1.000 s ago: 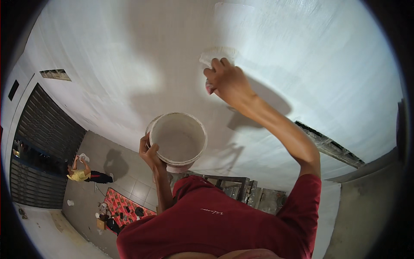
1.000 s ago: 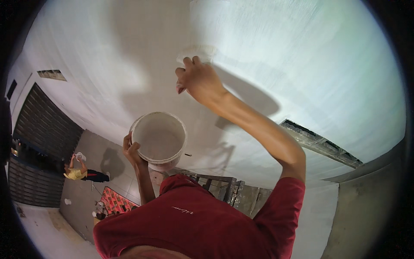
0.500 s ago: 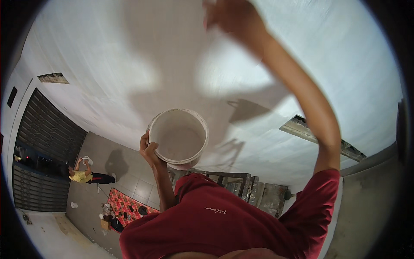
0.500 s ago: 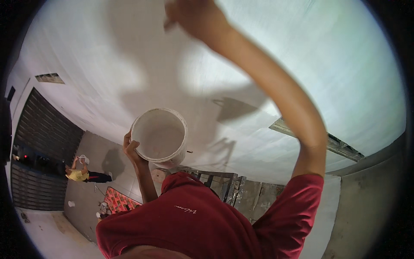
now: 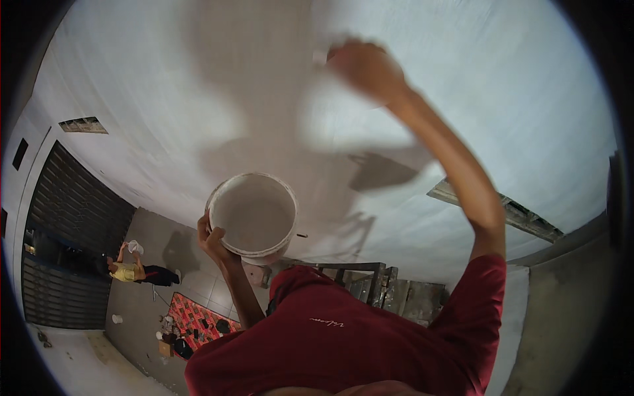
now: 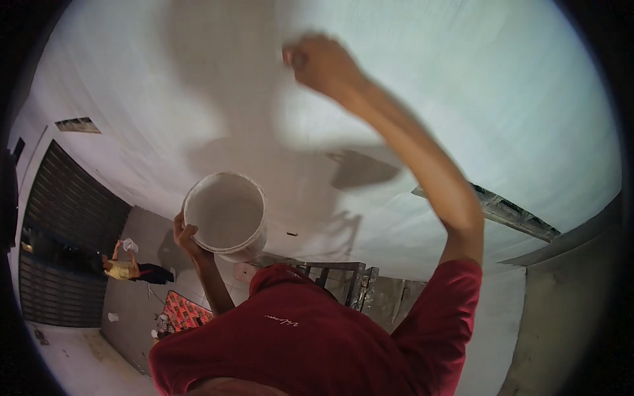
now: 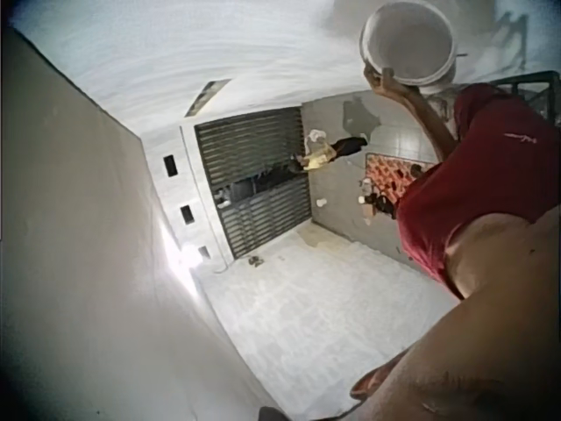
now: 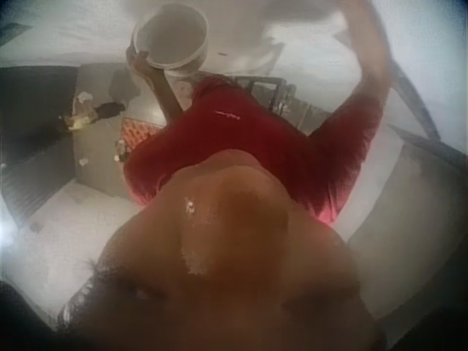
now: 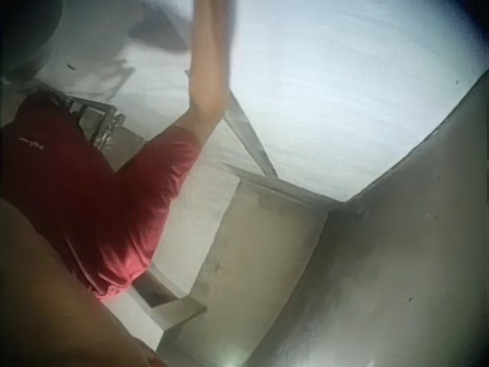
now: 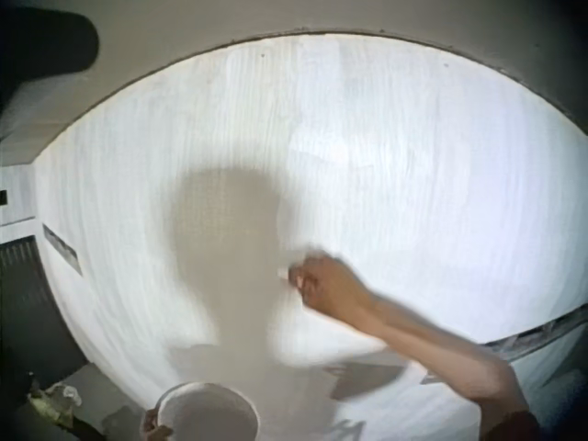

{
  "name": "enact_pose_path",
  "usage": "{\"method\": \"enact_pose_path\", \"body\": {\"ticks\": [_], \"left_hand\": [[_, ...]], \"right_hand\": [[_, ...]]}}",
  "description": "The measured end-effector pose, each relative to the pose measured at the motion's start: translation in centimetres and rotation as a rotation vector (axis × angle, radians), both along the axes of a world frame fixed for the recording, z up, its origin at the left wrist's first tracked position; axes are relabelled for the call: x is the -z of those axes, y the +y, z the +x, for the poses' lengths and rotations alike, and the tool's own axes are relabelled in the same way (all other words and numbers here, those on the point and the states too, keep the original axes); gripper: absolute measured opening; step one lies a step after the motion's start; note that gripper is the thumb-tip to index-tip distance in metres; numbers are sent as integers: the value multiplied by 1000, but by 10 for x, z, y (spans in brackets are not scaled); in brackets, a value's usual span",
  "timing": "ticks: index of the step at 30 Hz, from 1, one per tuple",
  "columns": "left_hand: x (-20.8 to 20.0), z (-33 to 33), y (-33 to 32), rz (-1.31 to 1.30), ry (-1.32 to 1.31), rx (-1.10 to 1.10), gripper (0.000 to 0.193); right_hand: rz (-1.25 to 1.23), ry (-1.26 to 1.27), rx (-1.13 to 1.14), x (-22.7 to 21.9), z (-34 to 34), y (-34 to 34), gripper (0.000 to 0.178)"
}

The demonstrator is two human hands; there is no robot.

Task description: The recorder is painting a ceiling with white paint using a brush while standing on a ladder.

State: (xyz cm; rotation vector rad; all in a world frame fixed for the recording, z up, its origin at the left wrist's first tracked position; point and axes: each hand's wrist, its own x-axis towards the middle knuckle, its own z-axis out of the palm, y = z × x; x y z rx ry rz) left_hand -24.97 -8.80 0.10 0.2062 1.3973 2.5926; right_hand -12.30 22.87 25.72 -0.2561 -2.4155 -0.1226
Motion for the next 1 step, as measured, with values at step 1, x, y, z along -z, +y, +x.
{"method": "enact_pose_path", "body": {"ticks": [1], "left_hand": [[-10,4,2,-10,3,-7,55]], "right_hand": [[-89,-15,35,-37,4,-9,16]]}}
